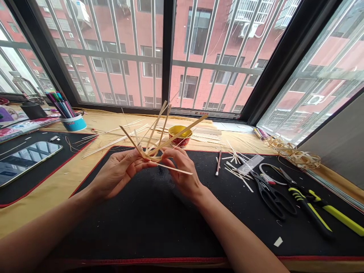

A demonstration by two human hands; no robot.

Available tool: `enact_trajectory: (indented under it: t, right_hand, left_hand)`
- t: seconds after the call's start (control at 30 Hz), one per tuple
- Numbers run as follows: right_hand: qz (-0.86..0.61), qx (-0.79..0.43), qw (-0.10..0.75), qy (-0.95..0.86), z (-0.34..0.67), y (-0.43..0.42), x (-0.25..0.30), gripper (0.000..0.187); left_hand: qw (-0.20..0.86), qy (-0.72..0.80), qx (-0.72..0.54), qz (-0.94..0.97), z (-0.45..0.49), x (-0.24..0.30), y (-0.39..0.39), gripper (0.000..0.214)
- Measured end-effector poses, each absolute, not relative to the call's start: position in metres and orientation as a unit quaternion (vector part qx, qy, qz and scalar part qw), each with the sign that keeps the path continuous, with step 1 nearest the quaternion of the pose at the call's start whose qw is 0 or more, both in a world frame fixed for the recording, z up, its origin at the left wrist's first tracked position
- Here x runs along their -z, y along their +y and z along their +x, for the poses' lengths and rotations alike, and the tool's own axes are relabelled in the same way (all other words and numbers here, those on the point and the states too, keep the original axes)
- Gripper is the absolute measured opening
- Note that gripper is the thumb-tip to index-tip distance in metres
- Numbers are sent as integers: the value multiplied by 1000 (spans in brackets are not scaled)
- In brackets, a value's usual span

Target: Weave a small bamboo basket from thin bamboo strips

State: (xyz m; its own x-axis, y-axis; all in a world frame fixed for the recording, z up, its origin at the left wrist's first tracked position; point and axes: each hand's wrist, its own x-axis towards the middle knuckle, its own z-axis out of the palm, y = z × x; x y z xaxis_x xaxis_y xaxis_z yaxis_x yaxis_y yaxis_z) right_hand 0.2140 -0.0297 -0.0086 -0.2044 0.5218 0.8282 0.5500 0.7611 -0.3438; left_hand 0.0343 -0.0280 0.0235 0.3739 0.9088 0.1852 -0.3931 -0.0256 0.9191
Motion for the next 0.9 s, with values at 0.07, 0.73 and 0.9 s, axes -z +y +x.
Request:
enact_trajectory:
  t: [0.07,0.73,0.9]
  right_hand:
    - [-349,6,529,-773,214,-30,9,8]
    - [-336,-8,546,-767,212,-31,6,9]
    - [-355,-22,554,-753,214,-31,9,7]
  left_hand:
    - [649,249,-499,517,35,-23,-28,25]
    - [642,265,-499,519,34,-24,-28,31]
    - [660,261,-498,498,36,-25,-29,34]
